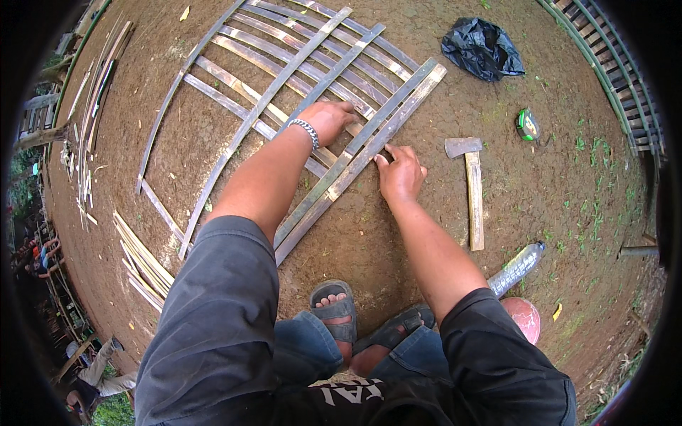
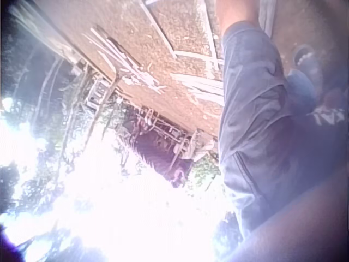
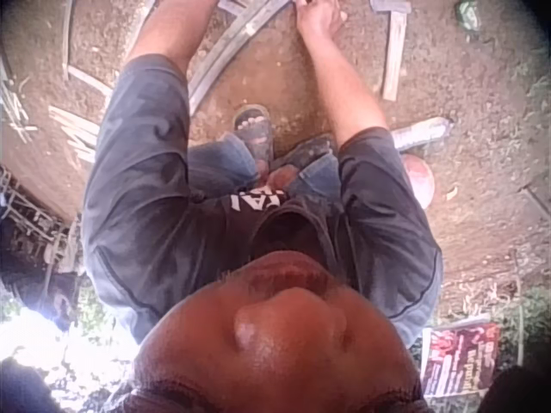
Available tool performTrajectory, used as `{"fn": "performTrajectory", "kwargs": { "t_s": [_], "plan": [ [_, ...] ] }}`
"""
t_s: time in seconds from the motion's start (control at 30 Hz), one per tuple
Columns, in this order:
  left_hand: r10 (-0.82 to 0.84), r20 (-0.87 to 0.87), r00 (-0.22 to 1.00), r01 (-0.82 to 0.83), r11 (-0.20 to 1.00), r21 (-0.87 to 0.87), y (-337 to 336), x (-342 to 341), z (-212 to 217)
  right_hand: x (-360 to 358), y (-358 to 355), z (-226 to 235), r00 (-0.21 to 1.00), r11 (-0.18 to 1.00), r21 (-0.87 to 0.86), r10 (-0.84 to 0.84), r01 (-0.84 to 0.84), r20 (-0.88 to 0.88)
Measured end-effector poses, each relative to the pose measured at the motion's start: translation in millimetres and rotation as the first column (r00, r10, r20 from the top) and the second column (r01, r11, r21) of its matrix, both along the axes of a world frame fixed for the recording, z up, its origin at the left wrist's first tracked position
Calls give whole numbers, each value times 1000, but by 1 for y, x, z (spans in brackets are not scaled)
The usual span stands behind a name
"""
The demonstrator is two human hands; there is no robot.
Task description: The person assembles a wooden lattice structure on the ground using a hammer and nails. They position wooden slats, insert nails, and strike them with a hammer to secure the pieces together.
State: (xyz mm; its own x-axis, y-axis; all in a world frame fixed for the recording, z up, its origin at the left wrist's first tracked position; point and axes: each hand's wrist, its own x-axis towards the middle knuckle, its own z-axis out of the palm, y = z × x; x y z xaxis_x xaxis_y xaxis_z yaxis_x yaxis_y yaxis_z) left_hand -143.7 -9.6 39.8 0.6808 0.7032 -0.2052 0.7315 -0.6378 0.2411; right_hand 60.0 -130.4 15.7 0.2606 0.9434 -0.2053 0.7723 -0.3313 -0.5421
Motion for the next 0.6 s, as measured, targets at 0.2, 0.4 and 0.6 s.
{"fn": "performTrajectory", "kwargs": {
  "t_s": [0.2,0.4,0.6],
  "plan": [
    [30,-54,998,-33,998,-57,-1,5,7,1,0,-2,1000,1000,-3,3,-3,-16],
    [347,25,938,-345,937,-52,-24,20,16,2,0,0,1000,1000,13,-9,10,-14],
    [751,112,650,-760,643,98,-89,62,-29,0,2,-2,1000,1000,10,-12,12,-11]
  ]
}}
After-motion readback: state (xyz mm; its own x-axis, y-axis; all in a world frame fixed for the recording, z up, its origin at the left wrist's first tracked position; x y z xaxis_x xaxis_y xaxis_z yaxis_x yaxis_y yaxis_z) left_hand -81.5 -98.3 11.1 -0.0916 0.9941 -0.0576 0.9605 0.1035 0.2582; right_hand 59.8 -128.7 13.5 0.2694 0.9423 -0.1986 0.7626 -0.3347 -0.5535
